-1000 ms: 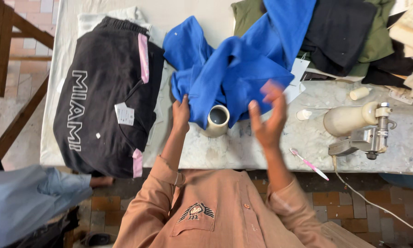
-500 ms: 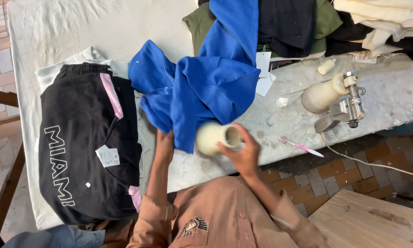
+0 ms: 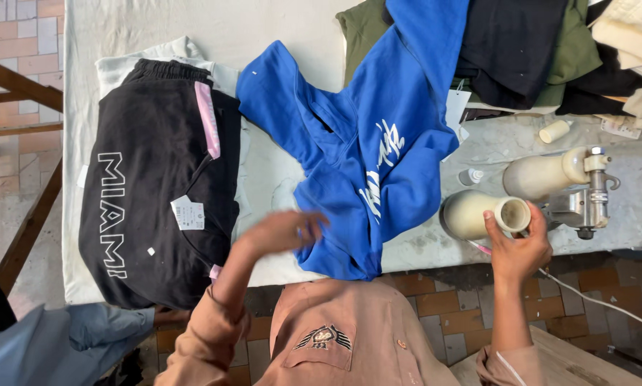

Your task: The person folds a blue hoodie on a padded work table, smoothing it flat and turning it over, then sets it aside. They next fold a pair of black shorts, then a black t-shirt, smoothing each garment and attaching a small white tag or label to the folded shirt.

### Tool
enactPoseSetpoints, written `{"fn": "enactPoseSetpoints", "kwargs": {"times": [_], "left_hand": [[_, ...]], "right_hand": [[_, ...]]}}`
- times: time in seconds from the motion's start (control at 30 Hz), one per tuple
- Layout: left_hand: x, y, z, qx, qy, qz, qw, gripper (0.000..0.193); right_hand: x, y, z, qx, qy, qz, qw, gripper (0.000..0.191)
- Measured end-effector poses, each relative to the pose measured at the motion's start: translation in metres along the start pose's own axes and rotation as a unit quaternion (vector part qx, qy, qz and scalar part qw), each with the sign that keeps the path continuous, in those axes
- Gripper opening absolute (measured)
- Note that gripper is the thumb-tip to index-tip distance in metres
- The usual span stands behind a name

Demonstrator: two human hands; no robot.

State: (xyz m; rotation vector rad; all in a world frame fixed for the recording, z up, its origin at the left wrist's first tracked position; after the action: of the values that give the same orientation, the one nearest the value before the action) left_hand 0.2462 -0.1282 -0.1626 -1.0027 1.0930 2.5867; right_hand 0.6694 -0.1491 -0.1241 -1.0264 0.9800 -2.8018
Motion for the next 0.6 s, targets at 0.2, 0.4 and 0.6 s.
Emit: {"fn": "enactPoseSetpoints", "kwargs": {"times": [0.2, 0.4, 0.6], "left_hand": [[0.0, -0.048, 0.073, -0.36, -0.004, 0.097, 0.928, 0.074], [0.0, -0.073, 0.075, -0.279, 0.144, -0.107, 0.943, 0.031], [0.136, -0.007, 0.147, -0.607, 0.29, 0.079, 0.735, 0.038]], "right_hand": [[-0.028, -0.013, -0.01, -0.027, -0.105, -0.021, 0.994, 0.055], [-0.023, -0.027, -0.02, -0.012, -0.073, -0.023, 0.997, 0.059], [-0.01, -0.026, -0.027, 0.029, 0.003, 0.0, 1.0, 0.065]]}}
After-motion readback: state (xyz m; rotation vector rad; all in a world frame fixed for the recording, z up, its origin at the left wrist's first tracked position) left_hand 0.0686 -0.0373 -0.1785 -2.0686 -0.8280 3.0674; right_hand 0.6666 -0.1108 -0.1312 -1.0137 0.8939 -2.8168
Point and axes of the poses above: each hand's wrist, its own y-axis away from the middle knuckle, its own z-axis out of the back of the hand, x = y × z, the point moved 9 cm from there along -y, towards the middle knuckle, and after that the axes turned 14 degrees about z, right-handed, at the moved point
